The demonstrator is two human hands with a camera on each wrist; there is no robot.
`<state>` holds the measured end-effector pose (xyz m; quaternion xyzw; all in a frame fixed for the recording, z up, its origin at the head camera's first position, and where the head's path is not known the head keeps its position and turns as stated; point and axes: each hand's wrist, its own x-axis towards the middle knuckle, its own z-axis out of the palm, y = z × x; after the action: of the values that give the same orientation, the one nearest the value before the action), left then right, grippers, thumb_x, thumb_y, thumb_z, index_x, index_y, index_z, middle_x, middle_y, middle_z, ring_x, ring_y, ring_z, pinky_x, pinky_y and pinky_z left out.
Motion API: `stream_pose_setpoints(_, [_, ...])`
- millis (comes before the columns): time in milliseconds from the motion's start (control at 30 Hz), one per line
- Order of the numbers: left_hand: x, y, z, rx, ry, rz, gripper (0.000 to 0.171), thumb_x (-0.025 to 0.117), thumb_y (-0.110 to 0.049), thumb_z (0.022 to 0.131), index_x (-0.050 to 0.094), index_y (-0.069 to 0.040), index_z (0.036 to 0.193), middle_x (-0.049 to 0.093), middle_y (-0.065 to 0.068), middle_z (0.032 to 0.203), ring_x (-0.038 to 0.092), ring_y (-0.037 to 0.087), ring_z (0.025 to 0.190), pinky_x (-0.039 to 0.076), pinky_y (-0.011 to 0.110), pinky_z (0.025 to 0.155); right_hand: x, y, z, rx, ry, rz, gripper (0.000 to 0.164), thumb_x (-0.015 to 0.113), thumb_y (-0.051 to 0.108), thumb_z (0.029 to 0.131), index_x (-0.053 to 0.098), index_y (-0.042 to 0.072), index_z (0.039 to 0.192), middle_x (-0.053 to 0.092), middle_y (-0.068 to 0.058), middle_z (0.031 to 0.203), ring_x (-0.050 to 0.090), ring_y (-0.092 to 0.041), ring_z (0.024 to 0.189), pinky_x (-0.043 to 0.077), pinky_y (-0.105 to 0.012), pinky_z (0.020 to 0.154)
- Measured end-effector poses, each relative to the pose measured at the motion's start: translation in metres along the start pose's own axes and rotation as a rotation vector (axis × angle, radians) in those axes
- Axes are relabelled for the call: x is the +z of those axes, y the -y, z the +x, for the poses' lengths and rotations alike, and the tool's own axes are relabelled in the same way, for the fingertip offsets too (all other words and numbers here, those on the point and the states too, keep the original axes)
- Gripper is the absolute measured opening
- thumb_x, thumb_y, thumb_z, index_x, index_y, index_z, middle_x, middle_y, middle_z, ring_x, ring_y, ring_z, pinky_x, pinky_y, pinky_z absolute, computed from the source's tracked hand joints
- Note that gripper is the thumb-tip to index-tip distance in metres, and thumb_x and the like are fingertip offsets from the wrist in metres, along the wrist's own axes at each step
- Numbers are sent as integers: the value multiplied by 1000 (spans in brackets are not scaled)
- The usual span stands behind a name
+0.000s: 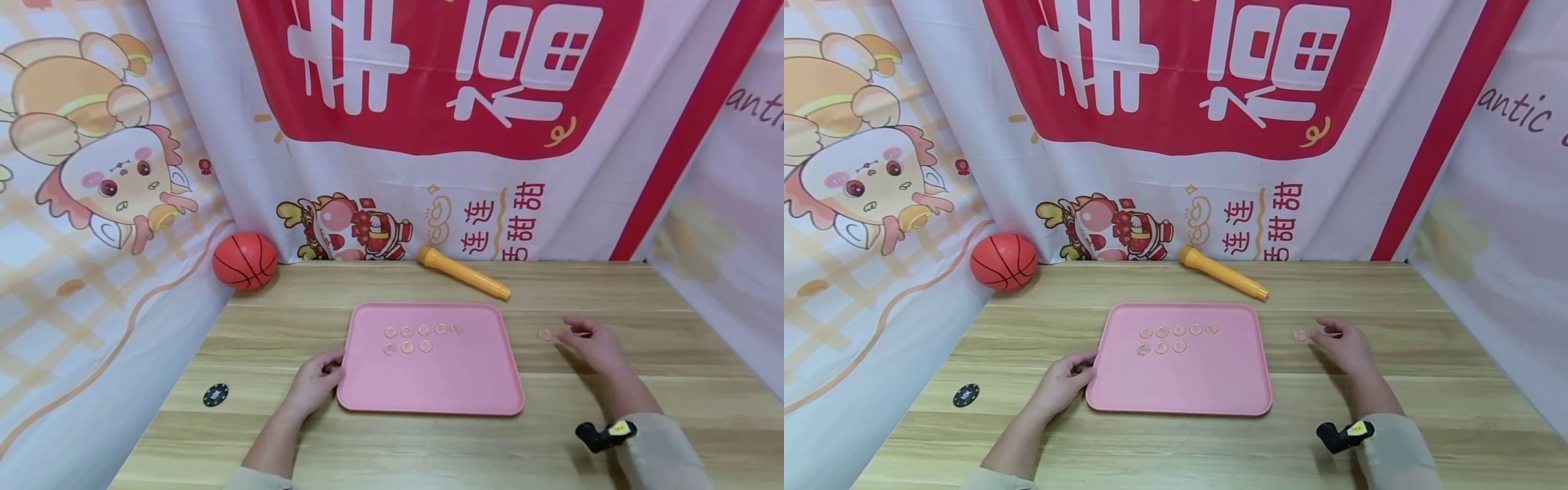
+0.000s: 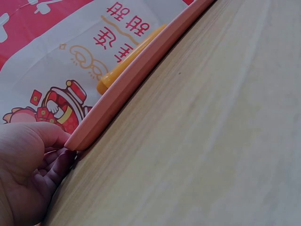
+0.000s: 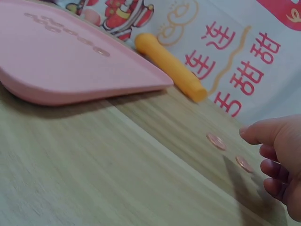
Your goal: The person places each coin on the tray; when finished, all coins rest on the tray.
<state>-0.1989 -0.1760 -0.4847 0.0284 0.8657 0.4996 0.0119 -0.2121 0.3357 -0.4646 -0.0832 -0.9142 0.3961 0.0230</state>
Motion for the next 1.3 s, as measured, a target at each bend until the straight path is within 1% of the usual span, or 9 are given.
stream_pose_setpoints(100, [0,0,0,3,-1,2,39,64,-5,89,62,2,127,65,14,108,57,14,89,48,20,74,-4,-7,0,-20,9,-34,57,61,34,96,52,-7,134,57,-32,124,56,-41,111,46,-33,83])
stream_pose_setpoints(333, [1,0,0,-5,1,-7,39,64,-5,89,62,3,127,65,14,107,57,14,88,48,20,73,-7,-12,4,4,52,-99,60,61,40,95,54,-9,129,58,-32,123,55,-44,111,45,-52,93])
stream_pose_setpoints(600, [0,0,1,10,-7,-22,39,64,-4,88,62,4,126,65,15,105,56,12,86,47,19,72,-11,-12,14,13,106,-147,55,62,36,95,57,-12,123,59,-33,120,55,-44,110,42,-55,95])
stream_pose_setpoints(733, [0,1,1,0,-2,-23,39,64,-4,89,63,3,127,64,14,106,56,13,87,47,19,72,-12,-10,17,5,107,-148,51,65,31,93,58,-13,118,61,-32,113,56,-42,103,44,-53,91])
stream_pose_setpoints(900, [0,1,0,-3,7,-23,39,64,-4,89,62,2,127,64,14,107,56,14,88,48,20,72,-11,-9,16,15,92,-156,45,68,27,91,59,-11,112,61,-25,102,56,-34,94,44,-42,82])
stream_pose_setpoints(1067, [0,1,0,-6,8,-26,39,64,-5,89,62,2,127,64,14,107,56,14,88,48,20,72,-9,-8,11,18,59,-153,42,67,27,92,57,-9,111,59,-21,99,54,-31,91,42,-38,77])
stream_pose_setpoints(1133, [0,1,0,-3,7,-25,39,65,-5,89,63,2,127,64,14,108,57,14,88,48,20,72,-8,-8,9,23,40,-134,39,65,27,94,57,-7,110,59,-19,97,54,-29,88,42,-35,73])
stream_pose_setpoints(1233, [0,1,0,-2,8,-27,39,65,-5,89,63,2,127,65,14,108,57,14,88,48,20,72,-6,-7,6,37,25,-74,36,63,26,96,56,-7,110,61,-15,94,57,-20,81,46,-28,68])
stream_pose_setpoints(1300, [0,1,0,-4,8,-30,39,65,-5,89,63,2,127,65,14,108,57,14,89,48,20,72,-4,-6,4,47,28,-3,36,61,23,97,55,-8,113,63,-13,93,60,-13,76,51,-25,65])
